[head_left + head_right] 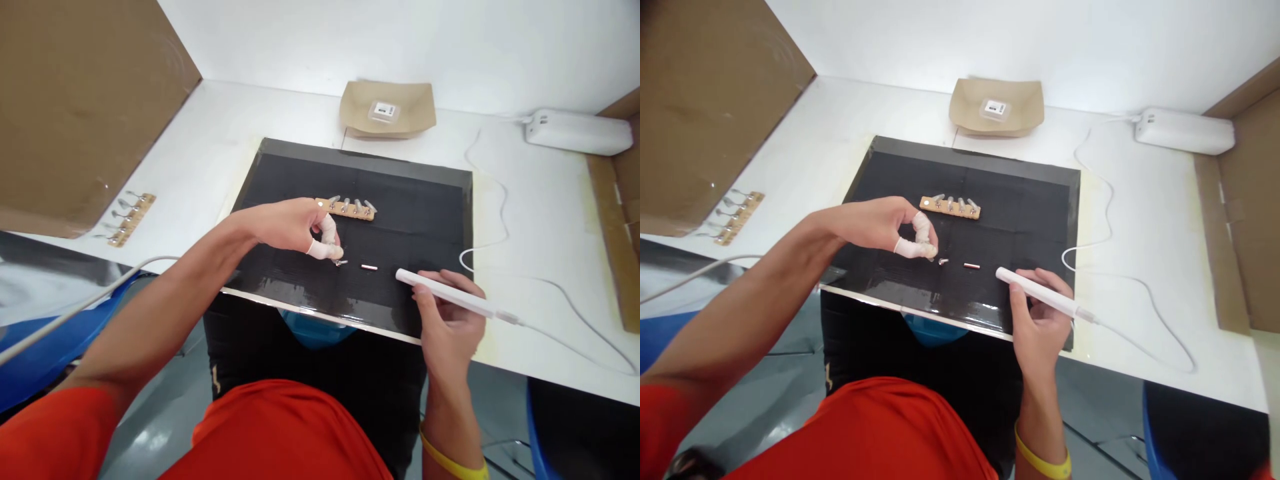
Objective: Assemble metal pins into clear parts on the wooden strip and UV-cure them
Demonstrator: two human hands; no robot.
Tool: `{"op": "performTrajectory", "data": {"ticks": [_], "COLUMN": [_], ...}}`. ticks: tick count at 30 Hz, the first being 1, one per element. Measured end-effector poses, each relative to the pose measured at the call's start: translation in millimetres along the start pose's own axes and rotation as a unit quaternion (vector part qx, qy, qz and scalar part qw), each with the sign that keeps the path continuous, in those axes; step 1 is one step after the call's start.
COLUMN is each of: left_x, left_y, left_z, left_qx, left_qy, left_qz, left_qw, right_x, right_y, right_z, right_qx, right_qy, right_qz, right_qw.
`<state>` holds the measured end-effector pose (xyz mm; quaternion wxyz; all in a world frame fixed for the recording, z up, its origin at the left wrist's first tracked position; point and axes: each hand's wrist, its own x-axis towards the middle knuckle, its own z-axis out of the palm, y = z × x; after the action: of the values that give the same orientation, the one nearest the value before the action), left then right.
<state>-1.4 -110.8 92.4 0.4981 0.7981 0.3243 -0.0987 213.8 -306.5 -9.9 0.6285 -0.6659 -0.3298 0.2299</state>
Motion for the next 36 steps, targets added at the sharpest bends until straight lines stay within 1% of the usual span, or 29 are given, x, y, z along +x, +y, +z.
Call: {"op": "performTrajectory", "data": {"ticks": [3, 6, 8, 11, 13, 15, 17, 19, 20, 23, 27, 31, 36], "left_x": [-0.1, 0.7, 1.9, 5.1, 7.3, 8.1, 6.2, 1.2, -2.2, -13.0, -23.6, -30.8, -40.4], "left_y": [2.7, 3.7, 3.7, 4.4, 5.8, 7.6, 8.8, 8.2, 7.1, -0.1, -13.8, -21.5, -26.3], "left_z": [0.7, -0.2, -0.1, 4.4, 11.0, 19.7, 29.4, 39.0, 43.4, 54.9, 66.4, 73.5, 79.2], "left_qx": [-0.003, 0.037, 0.071, 0.11, 0.124, 0.134, 0.155, 0.199, 0.226, 0.296, 0.348, 0.366, 0.356], "left_qy": [-0.001, 0.02, 0.024, 0.029, 0.052, 0.074, 0.08, 0.089, 0.095, 0.112, 0.089, 0.099, 0.11], "left_qz": [-0.006, 0.018, 0.024, 0.001, -0.007, 0.023, 0.097, 0.163, 0.176, 0.159, 0.151, 0.136, 0.147], "left_qw": [1.0, 0.999, 0.997, 0.993, 0.991, 0.988, 0.98, 0.962, 0.953, 0.935, 0.921, 0.915, 0.916], "right_x": [0.0, -0.3, -0.4, -0.1, 0.1, 0.2, 0.2, 0.1, 0.1, 0.3, 0.2, 0.1, 0.6], "right_y": [0.1, 1.1, 1.9, 2.7, 2.8, 2.6, 2.4, 2.5, 2.5, 2.7, 2.0, 2.0, 3.1], "right_z": [-0.1, -0.4, -0.5, -0.3, -0.3, -0.5, -0.8, -0.9, -0.9, -0.7, -0.3, -0.3, -0.6], "right_qx": [0.001, 0.0, -0.001, -0.002, -0.001, 0.001, 0.001, 0.001, 0.002, 0.01, 0.013, 0.013, 0.007], "right_qy": [0.0, 0.002, 0.001, 0.002, 0.003, 0.001, 0.001, 0.002, 0.002, 0.001, 0.0, 0.001, 0.002], "right_qz": [-0.002, -0.001, 0.0, -0.003, -0.004, -0.004, -0.003, -0.005, -0.005, -0.007, -0.006, -0.009, -0.013], "right_qw": [1.0, 1.0, 1.0, 1.0, 1.0, 1.0, 1.0, 1.0, 1.0, 1.0, 1.0, 1.0, 1.0]}}
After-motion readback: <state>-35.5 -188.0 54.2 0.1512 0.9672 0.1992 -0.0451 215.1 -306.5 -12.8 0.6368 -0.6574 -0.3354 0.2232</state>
